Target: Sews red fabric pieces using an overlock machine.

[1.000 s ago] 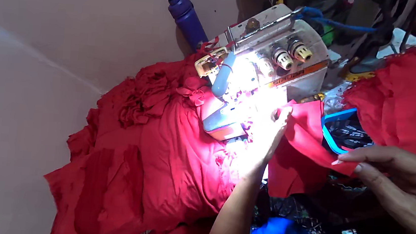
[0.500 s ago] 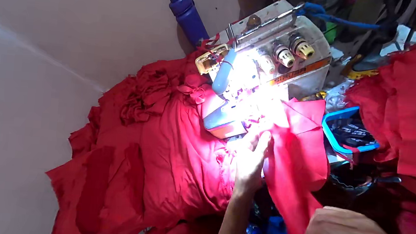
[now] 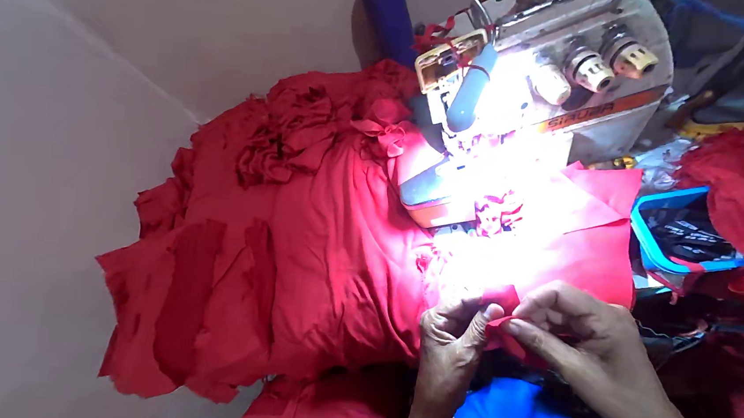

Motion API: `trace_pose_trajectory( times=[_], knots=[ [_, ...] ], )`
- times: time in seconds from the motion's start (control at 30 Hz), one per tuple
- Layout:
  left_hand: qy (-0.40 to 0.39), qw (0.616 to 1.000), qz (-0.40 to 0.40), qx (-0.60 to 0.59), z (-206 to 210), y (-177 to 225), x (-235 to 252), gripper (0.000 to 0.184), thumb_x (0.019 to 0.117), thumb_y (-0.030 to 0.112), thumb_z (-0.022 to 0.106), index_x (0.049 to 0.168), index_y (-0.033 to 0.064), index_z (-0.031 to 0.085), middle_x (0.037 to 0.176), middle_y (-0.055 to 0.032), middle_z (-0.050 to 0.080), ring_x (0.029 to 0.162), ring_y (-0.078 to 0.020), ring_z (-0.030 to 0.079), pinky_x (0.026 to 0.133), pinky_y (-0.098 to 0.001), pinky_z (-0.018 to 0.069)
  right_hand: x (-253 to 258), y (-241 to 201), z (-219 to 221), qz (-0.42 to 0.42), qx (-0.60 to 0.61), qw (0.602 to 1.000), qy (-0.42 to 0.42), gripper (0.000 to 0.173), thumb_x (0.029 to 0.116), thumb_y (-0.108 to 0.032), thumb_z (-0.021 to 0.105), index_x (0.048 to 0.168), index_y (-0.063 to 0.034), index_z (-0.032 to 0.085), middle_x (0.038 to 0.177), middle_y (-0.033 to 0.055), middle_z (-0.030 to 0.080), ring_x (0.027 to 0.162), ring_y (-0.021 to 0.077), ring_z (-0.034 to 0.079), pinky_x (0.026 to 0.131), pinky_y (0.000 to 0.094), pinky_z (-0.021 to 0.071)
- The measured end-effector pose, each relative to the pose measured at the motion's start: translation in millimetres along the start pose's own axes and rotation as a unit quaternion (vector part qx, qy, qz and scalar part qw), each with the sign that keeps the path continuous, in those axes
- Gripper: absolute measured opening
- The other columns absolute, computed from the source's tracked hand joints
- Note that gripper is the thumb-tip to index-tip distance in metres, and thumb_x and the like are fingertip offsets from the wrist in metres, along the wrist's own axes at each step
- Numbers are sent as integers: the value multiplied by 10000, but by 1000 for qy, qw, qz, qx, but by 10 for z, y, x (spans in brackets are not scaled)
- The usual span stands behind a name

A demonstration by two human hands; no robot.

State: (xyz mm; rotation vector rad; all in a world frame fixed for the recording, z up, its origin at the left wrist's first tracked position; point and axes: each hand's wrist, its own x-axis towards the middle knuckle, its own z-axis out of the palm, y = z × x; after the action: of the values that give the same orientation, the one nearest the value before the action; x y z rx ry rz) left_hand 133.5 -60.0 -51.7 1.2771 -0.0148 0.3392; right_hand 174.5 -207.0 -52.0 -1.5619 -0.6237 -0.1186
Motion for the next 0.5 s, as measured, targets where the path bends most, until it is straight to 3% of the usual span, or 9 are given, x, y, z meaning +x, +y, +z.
trace_pose_trajectory(
  times=[0.2, 0.3, 0.37, 0.5],
  knots=[
    [-5, 995, 23, 96, -111, 91, -68, 163, 983, -32, 551, 977, -46, 713, 881, 51, 741, 839, 38, 683, 799, -160, 569, 38, 26, 130, 29, -21, 999, 5, 127, 928, -242, 687, 910, -119, 659, 695, -150, 602, 599, -123, 507, 549, 58, 419],
    [-23, 988, 50, 146, -195, 134, -103, 194, 1002, 96, 587, 956, -48, 709, 855, 65, 716, 823, 72, 651, 774, -132, 544, 49, -26, 188, 57, -13, 998, 5, 150, 916, -207, 694, 932, -62, 661, 692, -130, 602, 599, -126, 506, 562, 60, 427],
    [-42, 987, 69, 139, -269, 150, -110, 209, 958, 116, 673, 1009, -82, 718, 938, 15, 758, 897, 35, 690, 844, -169, 575, 46, -63, 223, 70, -8, 998, -4, 206, 927, -216, 690, 984, -22, 650, 689, -119, 595, 593, -124, 499, 570, 63, 428],
    [-112, 953, 129, 252, -469, 381, -33, 159, 964, 26, 619, 968, -99, 718, 915, -39, 741, 883, 40, 665, 846, -142, 545, 55, -79, 244, 61, 72, 988, -119, 266, 966, -164, 627, 1197, -38, 583, 694, -156, 605, 586, -130, 499, 551, 54, 420]
  ],
)
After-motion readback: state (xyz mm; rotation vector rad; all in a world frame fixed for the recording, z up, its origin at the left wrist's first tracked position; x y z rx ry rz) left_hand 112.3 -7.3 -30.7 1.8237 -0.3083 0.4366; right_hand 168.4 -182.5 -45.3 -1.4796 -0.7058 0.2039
